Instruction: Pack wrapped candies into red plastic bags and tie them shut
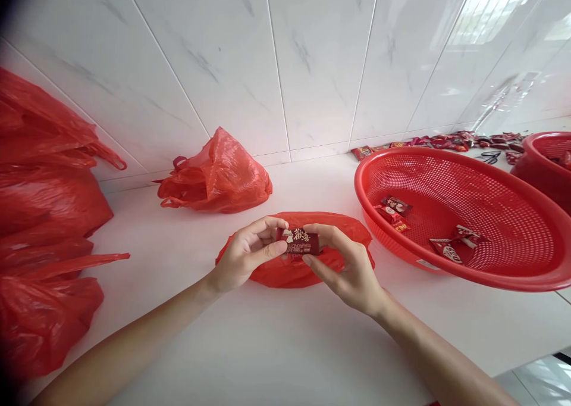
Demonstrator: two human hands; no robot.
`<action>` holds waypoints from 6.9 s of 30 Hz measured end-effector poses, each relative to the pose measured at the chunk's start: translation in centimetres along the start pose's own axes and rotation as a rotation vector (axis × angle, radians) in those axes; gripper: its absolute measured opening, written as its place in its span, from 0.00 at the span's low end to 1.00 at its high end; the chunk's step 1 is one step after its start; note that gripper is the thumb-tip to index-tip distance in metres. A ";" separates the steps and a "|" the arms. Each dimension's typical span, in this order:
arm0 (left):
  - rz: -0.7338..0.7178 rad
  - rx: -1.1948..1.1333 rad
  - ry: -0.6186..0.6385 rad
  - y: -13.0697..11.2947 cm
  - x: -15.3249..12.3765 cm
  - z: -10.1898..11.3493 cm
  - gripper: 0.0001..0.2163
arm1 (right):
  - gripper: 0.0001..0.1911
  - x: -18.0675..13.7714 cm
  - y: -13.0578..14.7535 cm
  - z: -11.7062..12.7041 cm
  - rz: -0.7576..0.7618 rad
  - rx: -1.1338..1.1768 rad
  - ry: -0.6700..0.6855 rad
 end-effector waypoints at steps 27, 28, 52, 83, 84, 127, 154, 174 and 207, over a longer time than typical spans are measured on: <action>-0.237 0.358 -0.021 0.7 -0.6 -0.3 0.20 | 0.27 0.2 0.1 -0.1 -0.084 0.012 0.060; -0.245 0.374 -0.020 0.7 -0.7 -0.3 0.20 | 0.26 0.3 0.1 -0.1 -0.093 0.002 0.066; -0.279 0.454 0.011 0.3 -0.6 0.1 0.19 | 0.17 0.2 -0.1 -0.1 -0.045 -0.129 0.068; -0.333 0.402 0.097 -1.0 -0.8 0.0 0.14 | 0.14 -0.1 0.1 -0.1 -0.032 -0.086 0.120; -0.293 0.372 0.101 -0.9 -0.8 0.0 0.13 | 0.14 -0.1 0.0 -0.2 -0.028 -0.084 0.116; -0.232 0.332 -0.054 -0.3 -0.2 0.0 0.10 | 0.19 1.1 0.3 -0.3 -0.433 0.170 0.170; -0.102 1.423 0.009 -4.6 -0.6 4.7 0.23 | 0.15 1.5 -0.6 1.8 0.450 -0.709 -0.157; -0.097 0.664 -0.275 -9.0 -1.4 8.1 0.17 | 0.12 2.9 0.4 5.3 0.326 -1.090 -0.241; -0.750 0.092 -0.563 -12.1 0.5 2.5 0.09 | 0.17 10.0 5.1 -5.3 -0.157 0.225 0.261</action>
Point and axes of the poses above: each hand's wrist, its own x-axis towards the middle knuckle, its own z-axis out of the back of the hand, y = z × x, the point moved 1 cm from there along x, towards the middle knuckle, and after that the axes turned 5 degrees about -y, right-handed, at the moved point
